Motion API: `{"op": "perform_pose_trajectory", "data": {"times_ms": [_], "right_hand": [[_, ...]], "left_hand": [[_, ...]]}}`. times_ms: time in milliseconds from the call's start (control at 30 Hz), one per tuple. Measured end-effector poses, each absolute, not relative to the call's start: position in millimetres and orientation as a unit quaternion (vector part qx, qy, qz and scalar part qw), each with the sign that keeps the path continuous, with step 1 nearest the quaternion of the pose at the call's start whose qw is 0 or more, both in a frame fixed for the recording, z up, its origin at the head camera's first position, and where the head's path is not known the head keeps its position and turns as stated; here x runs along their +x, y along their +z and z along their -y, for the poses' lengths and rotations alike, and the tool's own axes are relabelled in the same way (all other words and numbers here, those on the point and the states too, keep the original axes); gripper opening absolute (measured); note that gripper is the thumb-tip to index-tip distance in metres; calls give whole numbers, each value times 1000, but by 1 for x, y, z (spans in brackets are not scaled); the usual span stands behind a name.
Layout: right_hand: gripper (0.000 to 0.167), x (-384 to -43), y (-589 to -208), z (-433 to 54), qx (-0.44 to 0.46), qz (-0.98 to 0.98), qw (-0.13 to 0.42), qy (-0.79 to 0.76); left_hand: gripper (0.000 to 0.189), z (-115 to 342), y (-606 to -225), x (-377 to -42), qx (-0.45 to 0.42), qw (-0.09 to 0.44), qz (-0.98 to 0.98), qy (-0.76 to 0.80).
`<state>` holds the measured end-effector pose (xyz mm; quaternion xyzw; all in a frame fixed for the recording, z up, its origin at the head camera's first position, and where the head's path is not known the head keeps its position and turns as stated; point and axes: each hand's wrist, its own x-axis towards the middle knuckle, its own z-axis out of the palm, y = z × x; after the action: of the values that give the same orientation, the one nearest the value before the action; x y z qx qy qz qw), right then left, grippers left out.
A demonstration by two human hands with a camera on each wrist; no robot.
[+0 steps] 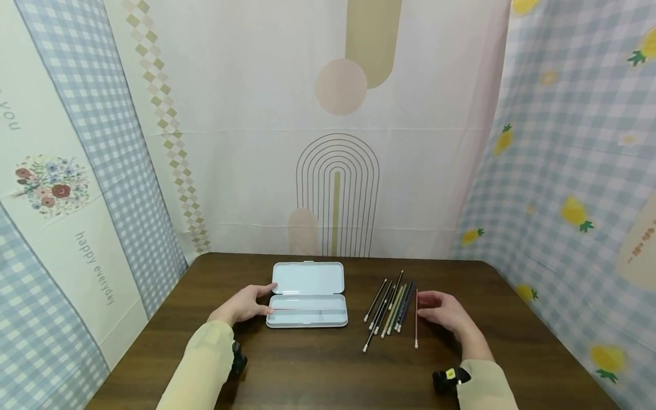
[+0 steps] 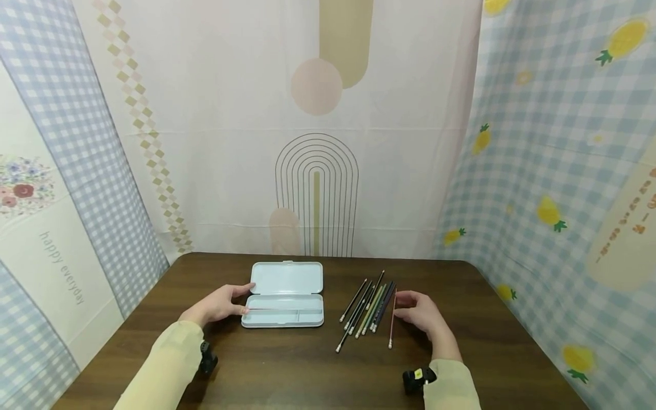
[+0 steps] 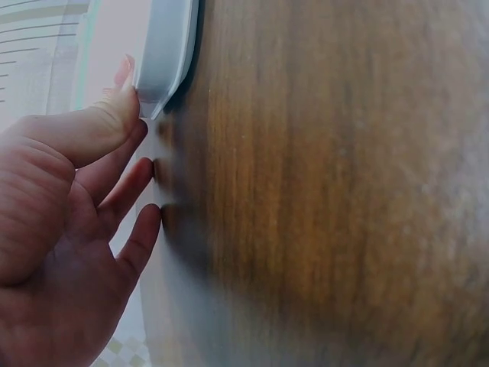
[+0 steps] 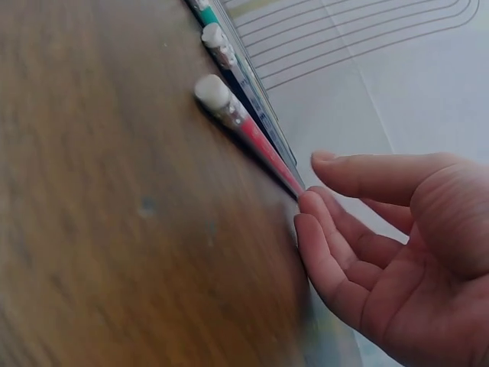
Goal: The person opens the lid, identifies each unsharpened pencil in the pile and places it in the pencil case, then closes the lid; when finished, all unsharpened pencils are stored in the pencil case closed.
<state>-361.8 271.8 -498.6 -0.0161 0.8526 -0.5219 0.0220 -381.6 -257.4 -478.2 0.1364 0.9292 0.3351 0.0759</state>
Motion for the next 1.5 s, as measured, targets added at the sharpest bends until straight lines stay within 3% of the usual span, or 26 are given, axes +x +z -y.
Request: {"op": "perform_pose_trajectory", "data": {"times_ms": [533,1500], "right_hand": [[68,-359,-493,-275,-9,-832,89,-547],[69,-356,-496,-267,25,-833,104,-543]], "left_hand": [[76,258,-472,-383,139,80,-932,324],[73,256,-477,-380,147,74,-929,331]]}}
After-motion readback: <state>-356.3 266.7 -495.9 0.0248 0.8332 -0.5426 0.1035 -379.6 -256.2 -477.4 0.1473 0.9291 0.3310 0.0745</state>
